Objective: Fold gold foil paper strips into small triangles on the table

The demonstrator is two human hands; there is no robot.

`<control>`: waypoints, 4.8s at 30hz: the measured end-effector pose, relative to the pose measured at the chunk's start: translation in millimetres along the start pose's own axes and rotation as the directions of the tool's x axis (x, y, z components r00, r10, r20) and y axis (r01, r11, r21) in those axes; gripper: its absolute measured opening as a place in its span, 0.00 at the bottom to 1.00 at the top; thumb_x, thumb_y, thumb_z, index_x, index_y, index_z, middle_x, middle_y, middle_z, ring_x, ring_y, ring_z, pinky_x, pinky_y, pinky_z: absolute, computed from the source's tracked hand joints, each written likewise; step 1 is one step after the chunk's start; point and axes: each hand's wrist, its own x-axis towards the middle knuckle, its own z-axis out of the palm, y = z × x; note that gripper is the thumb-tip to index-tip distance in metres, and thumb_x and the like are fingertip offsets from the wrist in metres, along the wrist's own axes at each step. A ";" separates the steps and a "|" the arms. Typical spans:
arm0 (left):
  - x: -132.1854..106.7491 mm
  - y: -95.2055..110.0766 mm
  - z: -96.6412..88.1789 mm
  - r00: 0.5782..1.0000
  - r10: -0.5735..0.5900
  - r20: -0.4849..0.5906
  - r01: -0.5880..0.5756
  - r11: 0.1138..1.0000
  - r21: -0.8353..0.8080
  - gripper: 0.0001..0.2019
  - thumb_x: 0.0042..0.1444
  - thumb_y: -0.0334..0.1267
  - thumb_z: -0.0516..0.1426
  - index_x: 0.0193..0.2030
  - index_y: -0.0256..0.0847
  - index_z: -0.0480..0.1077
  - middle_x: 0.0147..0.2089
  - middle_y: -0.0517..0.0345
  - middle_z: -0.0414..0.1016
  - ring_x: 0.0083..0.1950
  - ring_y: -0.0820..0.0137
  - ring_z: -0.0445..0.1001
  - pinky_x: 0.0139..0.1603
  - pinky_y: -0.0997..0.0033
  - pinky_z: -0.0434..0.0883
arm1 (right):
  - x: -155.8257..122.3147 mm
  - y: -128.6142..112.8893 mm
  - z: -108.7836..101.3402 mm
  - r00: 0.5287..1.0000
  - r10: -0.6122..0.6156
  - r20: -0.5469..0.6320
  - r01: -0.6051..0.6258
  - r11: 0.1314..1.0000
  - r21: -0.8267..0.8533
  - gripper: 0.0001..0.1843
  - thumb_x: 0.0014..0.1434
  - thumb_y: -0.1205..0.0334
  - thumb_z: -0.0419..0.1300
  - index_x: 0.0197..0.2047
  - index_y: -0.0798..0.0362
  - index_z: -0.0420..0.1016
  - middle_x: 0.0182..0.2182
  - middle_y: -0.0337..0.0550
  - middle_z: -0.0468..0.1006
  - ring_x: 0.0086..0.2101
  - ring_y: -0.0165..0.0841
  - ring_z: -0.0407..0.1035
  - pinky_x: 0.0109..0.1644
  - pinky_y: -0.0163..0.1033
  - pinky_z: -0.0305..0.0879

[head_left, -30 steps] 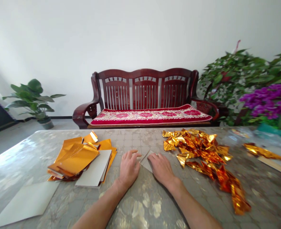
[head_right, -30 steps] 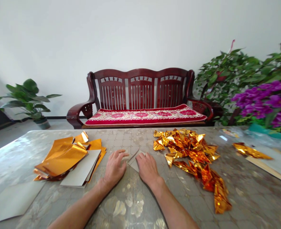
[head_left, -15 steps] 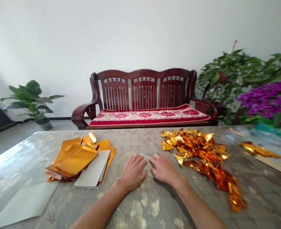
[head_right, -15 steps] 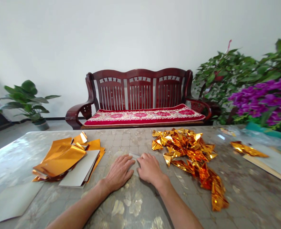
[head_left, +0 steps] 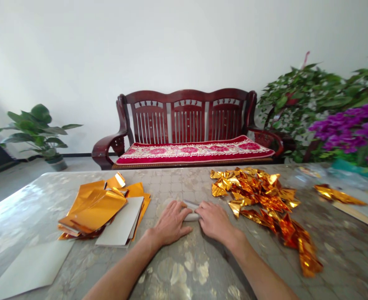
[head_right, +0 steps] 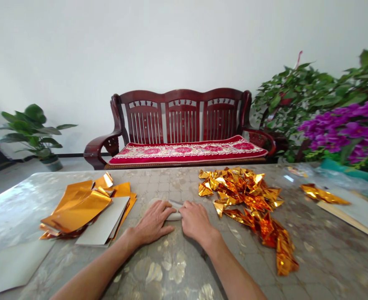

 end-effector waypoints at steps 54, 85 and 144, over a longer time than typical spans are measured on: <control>33.9 -4.2 16.9 0.774 -0.630 -0.064 0.625 0.777 -0.077 0.11 0.59 0.47 0.58 0.34 0.44 0.77 0.36 0.56 0.80 0.41 0.66 0.75 0.36 0.71 0.60 | 10.8 11.1 38.0 0.922 0.329 -0.205 -0.309 0.943 0.126 0.08 0.63 0.68 0.54 0.35 0.52 0.73 0.38 0.44 0.74 0.42 0.35 0.67 0.45 0.37 0.56; 27.8 -15.0 26.0 0.767 -0.632 -0.109 0.602 0.768 -0.218 0.05 0.57 0.41 0.59 0.38 0.44 0.72 0.41 0.59 0.73 0.36 0.72 0.72 0.34 0.75 0.59 | 11.9 13.3 39.0 0.916 0.337 -0.216 -0.310 0.939 0.151 0.08 0.67 0.63 0.54 0.37 0.51 0.73 0.39 0.43 0.73 0.43 0.34 0.67 0.45 0.36 0.56; 38.9 -9.1 21.1 0.748 -0.661 -0.056 0.657 0.750 -0.084 0.11 0.60 0.42 0.55 0.34 0.44 0.77 0.43 0.55 0.79 0.41 0.68 0.75 0.38 0.72 0.61 | 25.1 18.1 42.1 0.881 0.413 -0.230 -0.404 0.911 0.085 0.08 0.66 0.62 0.54 0.39 0.50 0.73 0.39 0.41 0.76 0.39 0.33 0.72 0.35 0.37 0.54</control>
